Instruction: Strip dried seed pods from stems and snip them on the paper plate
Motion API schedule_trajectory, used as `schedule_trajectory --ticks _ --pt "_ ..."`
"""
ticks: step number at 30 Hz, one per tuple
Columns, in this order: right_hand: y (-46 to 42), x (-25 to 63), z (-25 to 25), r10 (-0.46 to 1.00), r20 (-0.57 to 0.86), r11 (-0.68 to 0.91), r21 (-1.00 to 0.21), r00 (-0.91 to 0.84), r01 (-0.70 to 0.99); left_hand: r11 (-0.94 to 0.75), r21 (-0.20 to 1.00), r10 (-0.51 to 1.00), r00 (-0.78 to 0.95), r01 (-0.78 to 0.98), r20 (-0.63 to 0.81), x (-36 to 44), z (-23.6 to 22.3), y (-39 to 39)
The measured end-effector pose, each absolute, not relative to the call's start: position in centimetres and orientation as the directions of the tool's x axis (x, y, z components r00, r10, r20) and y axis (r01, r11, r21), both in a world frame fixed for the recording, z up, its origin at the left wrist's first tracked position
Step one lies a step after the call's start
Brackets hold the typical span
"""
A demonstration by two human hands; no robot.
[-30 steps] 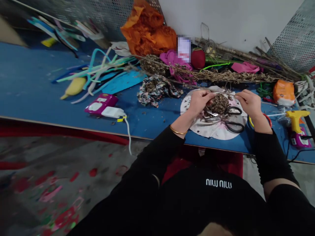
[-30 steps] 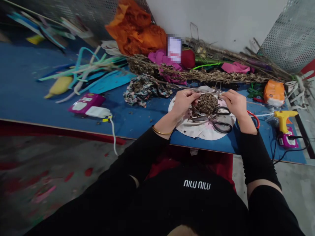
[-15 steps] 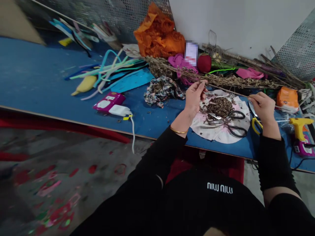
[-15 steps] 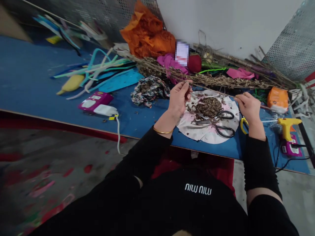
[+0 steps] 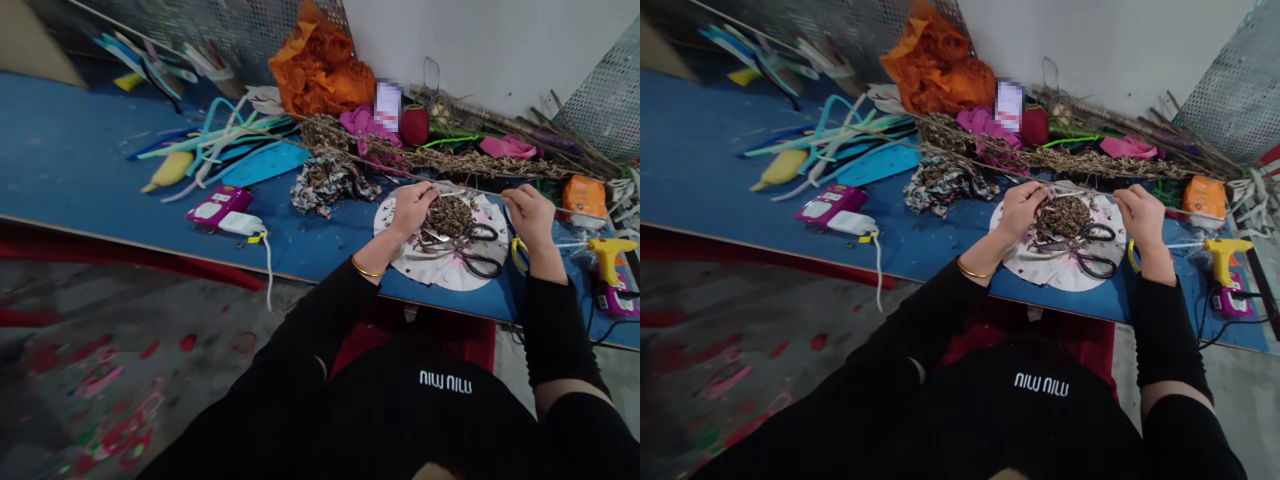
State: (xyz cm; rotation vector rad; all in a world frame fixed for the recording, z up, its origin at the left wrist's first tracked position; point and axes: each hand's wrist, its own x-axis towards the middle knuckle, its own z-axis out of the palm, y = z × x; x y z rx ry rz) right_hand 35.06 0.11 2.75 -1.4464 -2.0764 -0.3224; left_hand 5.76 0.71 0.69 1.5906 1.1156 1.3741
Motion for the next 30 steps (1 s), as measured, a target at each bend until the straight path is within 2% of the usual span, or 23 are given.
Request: schedule_trajectory --ticks 3,8,10,13,16,23,30 --pt "0.6 36.3 2.8 0.77 0.611 0.346 -0.158 -0.184 0.925 -0.483 0.827 0.876 0.167 0.289 0.453 5.9 0.1 0.5" --pt "1.2 38.0 3.1 0.781 0.603 0.337 -0.188 -0.162 0.922 -0.637 0.514 0.764 0.382 0.574 0.52 5.9 -1.0 0.5" --pt "1.2 38.5 3.4 0.782 0.602 0.337 -0.188 -0.163 0.922 -0.668 0.403 0.704 0.354 0.625 0.616 5.5 -0.8 0.6" --pt "1.0 39.0 3.8 0.778 0.602 0.364 -0.198 -0.18 0.91 -0.643 0.298 0.588 0.206 0.705 0.782 3.9 0.4 1.2" --pt "0.8 39.3 4.0 0.762 0.621 0.396 -0.22 -0.185 0.891 -0.563 0.234 0.564 0.162 0.793 0.81 1.2 1.9 2.3" --pt "0.8 40.6 4.3 0.766 0.629 0.364 -0.255 -0.132 0.896 -0.509 0.155 0.699 0.302 0.846 0.648 -4.7 2.6 4.0" --pt "0.7 41.5 4.9 0.772 0.624 0.345 -0.256 -0.118 0.903 -0.519 0.237 0.776 0.337 0.821 0.534 -4.6 3.2 2.4"
